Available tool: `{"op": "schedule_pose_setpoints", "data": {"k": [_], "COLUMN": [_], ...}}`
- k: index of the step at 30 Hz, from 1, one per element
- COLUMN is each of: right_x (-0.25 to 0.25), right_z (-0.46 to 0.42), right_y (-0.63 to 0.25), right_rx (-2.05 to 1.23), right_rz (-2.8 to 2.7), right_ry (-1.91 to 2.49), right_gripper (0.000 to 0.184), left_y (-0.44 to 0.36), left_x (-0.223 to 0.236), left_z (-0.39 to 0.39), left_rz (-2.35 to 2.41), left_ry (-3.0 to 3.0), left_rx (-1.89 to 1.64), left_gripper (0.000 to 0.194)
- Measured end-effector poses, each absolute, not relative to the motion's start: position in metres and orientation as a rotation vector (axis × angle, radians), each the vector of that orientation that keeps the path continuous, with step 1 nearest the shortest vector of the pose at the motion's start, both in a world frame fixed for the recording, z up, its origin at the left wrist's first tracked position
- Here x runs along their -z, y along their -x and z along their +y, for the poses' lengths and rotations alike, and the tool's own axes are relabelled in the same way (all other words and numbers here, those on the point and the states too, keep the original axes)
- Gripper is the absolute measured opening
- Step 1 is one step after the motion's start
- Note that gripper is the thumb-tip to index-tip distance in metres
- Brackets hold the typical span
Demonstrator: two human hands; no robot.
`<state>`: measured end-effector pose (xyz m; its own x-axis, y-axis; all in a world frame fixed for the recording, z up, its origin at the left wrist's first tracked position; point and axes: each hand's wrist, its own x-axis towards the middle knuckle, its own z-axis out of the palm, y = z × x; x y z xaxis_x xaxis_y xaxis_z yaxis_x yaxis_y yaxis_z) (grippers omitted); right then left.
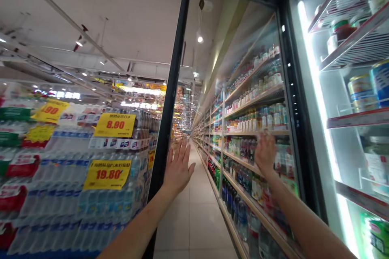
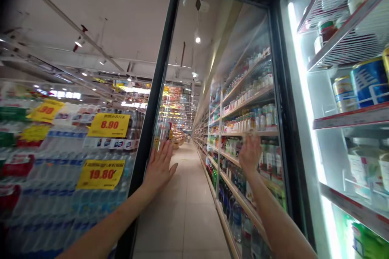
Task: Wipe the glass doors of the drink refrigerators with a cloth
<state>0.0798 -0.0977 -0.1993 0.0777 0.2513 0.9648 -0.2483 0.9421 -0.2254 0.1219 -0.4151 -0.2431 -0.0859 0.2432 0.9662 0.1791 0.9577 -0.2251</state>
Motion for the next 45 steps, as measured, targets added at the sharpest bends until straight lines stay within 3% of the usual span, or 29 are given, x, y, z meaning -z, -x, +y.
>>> {"op": "schedule_pose_setpoints", "data": {"k": [3,8,14,19,25,30,35,42,45], "right_x": [0.215,0.247,0.246,0.25,0.229,0.263,0.232,0.324,0.316], "right_z": [-0.084,-0.087,-0.07,-0.125,-0.15,-0.195,-0.207,-0.222,-0.211], "right_y": [-0.075,-0.073,-0.071,-0.076,-0.086,-0.096,-0.092,-0.104,-0.098], "right_rx": [-0.496,-0.106,-0.504,-0.068,-0.277,0.193,-0.116,0.191,0.03], "right_rz": [-1.368,-1.595,-1.342,-1.577,-1.438,-1.546,-1.502,-1.584,-1.556], "right_ry": [0.121,-0.306,0.146,-0.419,-0.134,-0.762,-0.349,-0.829,-0.605], "right_gripper": [0.05,0.046,0.051,0.047,0.05,0.051,0.045,0.055,0.054], "left_y": [-0.119,-0.116,-0.115,-0.114,-0.119,-0.127,-0.129,-0.136,-0.136], "left_x": [0.245,0.249,0.259,0.27,0.291,0.303,0.311,0.336,0.344], "left_z": [-0.412,-0.411,-0.407,-0.407,-0.413,-0.419,-0.428,-0.434,-0.432], "left_rz": [-1.651,-1.641,-1.615,-1.606,-1.623,-1.617,-1.633,-1.673,-1.674], "left_ry": [0.318,0.334,0.346,0.37,0.403,0.385,0.372,0.436,0.446], "left_rx": [-0.014,0.022,0.005,-0.008,-0.061,-0.054,-0.06,-0.152,-0.161], "left_gripper": [0.059,0.06,0.06,0.058,0.054,0.056,0.058,0.055,0.053]}}
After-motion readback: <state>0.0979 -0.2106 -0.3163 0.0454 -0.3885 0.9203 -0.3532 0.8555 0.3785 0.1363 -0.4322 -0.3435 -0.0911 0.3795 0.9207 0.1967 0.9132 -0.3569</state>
